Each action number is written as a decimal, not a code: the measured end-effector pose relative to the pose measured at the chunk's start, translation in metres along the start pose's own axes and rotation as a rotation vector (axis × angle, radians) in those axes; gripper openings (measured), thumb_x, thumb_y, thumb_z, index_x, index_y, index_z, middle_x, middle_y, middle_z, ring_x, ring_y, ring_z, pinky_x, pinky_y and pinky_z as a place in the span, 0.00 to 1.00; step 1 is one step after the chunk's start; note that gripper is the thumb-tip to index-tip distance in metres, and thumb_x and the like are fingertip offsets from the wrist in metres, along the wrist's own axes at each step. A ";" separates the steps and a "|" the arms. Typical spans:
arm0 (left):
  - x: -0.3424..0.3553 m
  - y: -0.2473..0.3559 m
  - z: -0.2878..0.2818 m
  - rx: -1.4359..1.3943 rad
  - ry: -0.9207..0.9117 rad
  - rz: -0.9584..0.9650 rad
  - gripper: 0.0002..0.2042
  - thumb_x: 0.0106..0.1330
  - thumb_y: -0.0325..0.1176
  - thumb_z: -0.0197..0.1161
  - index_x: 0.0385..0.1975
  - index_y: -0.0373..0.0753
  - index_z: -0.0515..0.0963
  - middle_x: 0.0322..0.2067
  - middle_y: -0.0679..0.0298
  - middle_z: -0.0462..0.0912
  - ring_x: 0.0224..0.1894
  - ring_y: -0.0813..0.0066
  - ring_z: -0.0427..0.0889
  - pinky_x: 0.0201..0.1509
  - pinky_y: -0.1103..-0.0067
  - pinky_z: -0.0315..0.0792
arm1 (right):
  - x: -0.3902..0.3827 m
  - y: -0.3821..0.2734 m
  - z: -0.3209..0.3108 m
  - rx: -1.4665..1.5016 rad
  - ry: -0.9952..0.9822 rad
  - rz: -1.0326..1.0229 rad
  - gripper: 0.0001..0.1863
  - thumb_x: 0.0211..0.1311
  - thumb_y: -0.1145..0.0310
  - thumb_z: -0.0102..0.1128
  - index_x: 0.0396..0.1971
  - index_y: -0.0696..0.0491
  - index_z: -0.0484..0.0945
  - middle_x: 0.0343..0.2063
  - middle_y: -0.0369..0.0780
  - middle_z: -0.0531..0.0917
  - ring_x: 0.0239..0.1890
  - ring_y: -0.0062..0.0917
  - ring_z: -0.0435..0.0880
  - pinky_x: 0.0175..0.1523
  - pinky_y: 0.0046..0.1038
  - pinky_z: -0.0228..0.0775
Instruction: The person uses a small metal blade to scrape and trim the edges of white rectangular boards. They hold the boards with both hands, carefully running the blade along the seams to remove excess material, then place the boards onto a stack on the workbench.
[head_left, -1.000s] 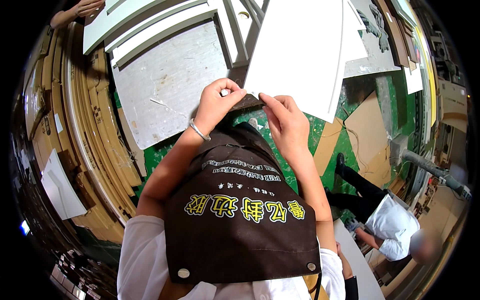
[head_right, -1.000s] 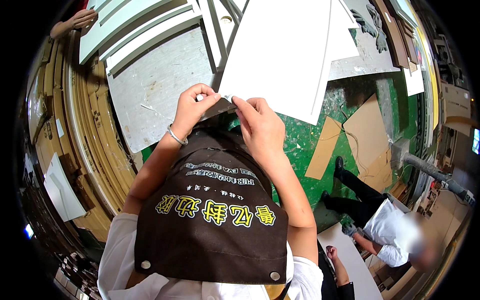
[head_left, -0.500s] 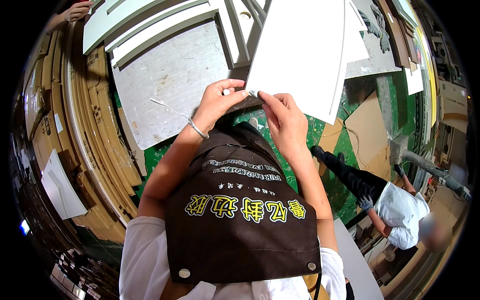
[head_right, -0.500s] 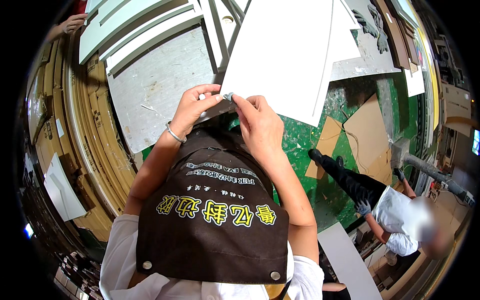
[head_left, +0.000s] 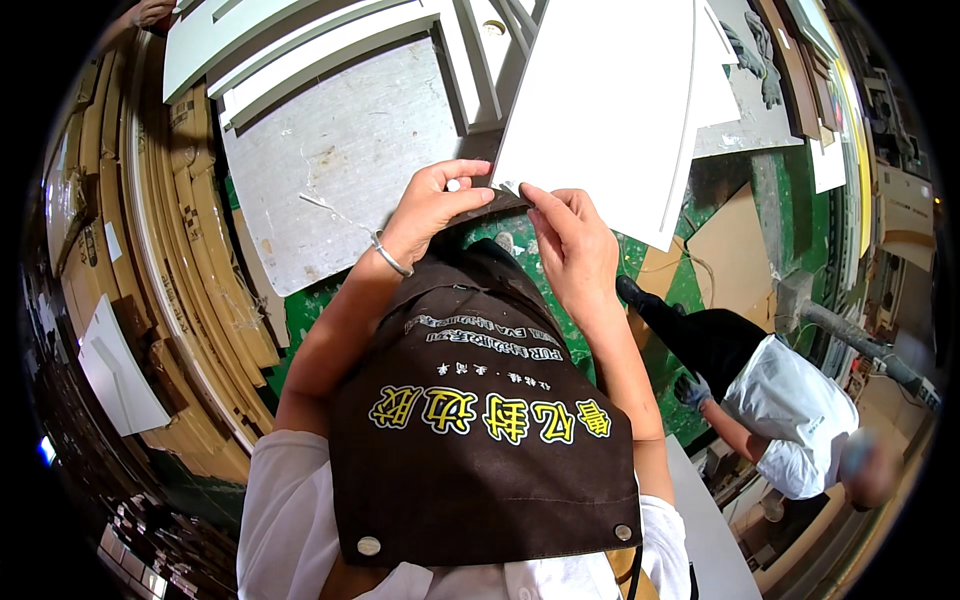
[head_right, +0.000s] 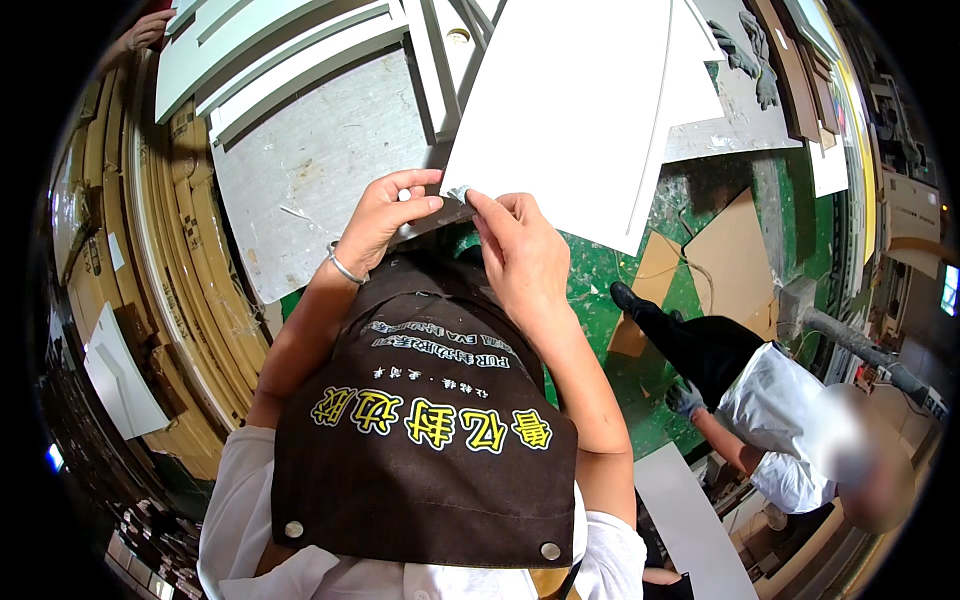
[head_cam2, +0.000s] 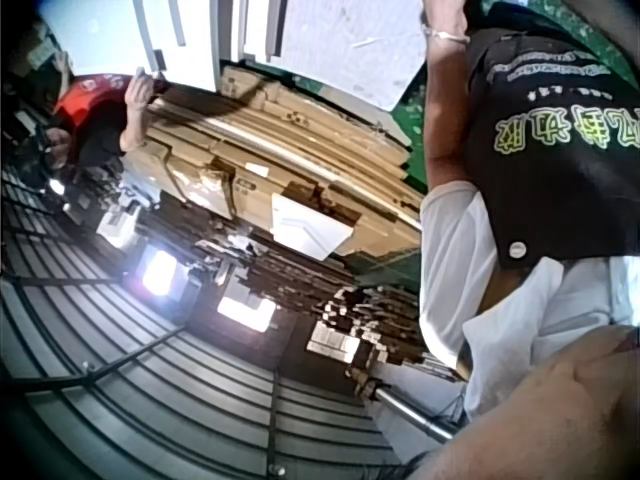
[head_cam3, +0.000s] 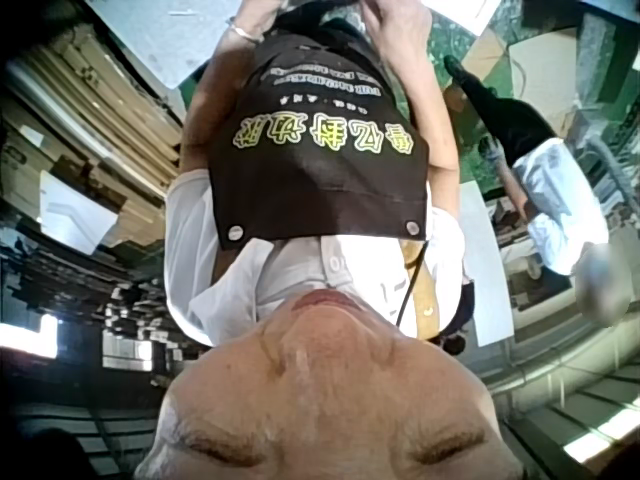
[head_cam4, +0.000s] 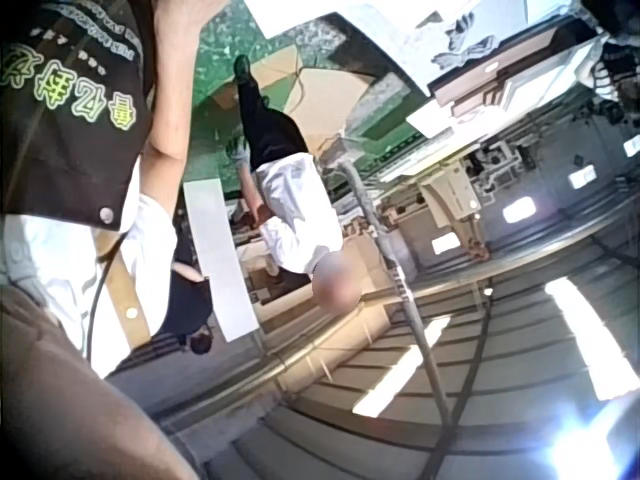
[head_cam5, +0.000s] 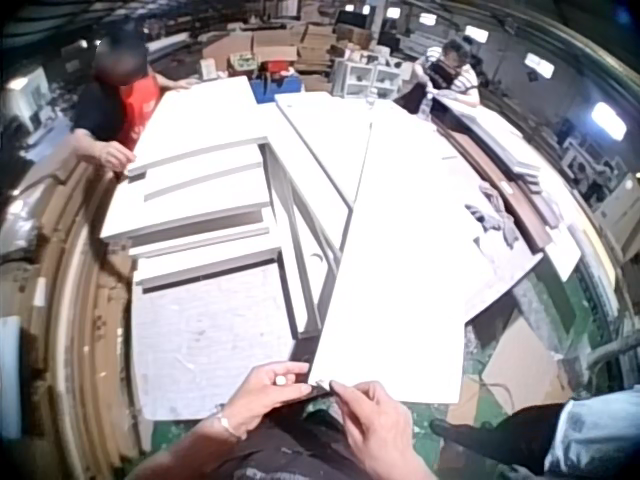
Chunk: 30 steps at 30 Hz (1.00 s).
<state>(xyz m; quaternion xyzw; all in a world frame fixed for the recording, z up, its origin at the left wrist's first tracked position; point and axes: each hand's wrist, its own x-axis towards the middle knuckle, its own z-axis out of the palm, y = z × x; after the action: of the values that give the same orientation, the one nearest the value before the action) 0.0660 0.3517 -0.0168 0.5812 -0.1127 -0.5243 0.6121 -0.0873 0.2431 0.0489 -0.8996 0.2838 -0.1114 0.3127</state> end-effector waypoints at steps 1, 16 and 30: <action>0.000 0.000 0.000 -0.019 0.000 -0.029 0.18 0.58 0.29 0.64 0.49 0.30 0.75 0.25 0.76 0.72 0.29 0.90 0.70 0.34 0.92 0.63 | 0.000 0.000 0.000 -0.004 0.000 -0.003 0.14 0.57 0.72 0.59 0.45 0.47 0.80 0.30 0.39 0.78 0.28 0.32 0.79 0.31 0.31 0.70; 0.016 -0.008 -0.007 -0.032 -0.068 -0.052 0.14 0.67 0.42 0.57 0.28 0.37 0.76 0.18 0.77 0.64 0.21 0.89 0.58 0.25 0.87 0.54 | 0.006 0.001 0.002 -0.196 -0.010 -0.172 0.19 0.51 0.76 0.58 0.46 0.46 0.80 0.28 0.39 0.76 0.26 0.33 0.79 0.27 0.33 0.70; 0.028 -0.009 -0.008 0.101 -0.043 -0.029 0.12 0.63 0.41 0.62 0.28 0.37 0.81 0.18 0.77 0.73 0.21 0.91 0.64 0.25 0.89 0.55 | 0.013 0.004 -0.006 -0.238 -0.085 -0.243 0.20 0.52 0.76 0.57 0.46 0.46 0.80 0.27 0.40 0.75 0.27 0.32 0.78 0.28 0.33 0.71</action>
<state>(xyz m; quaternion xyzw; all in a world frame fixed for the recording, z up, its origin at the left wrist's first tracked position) 0.0791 0.3365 -0.0399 0.6017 -0.1437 -0.5392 0.5715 -0.0803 0.2298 0.0509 -0.9618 0.1708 -0.0758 0.2001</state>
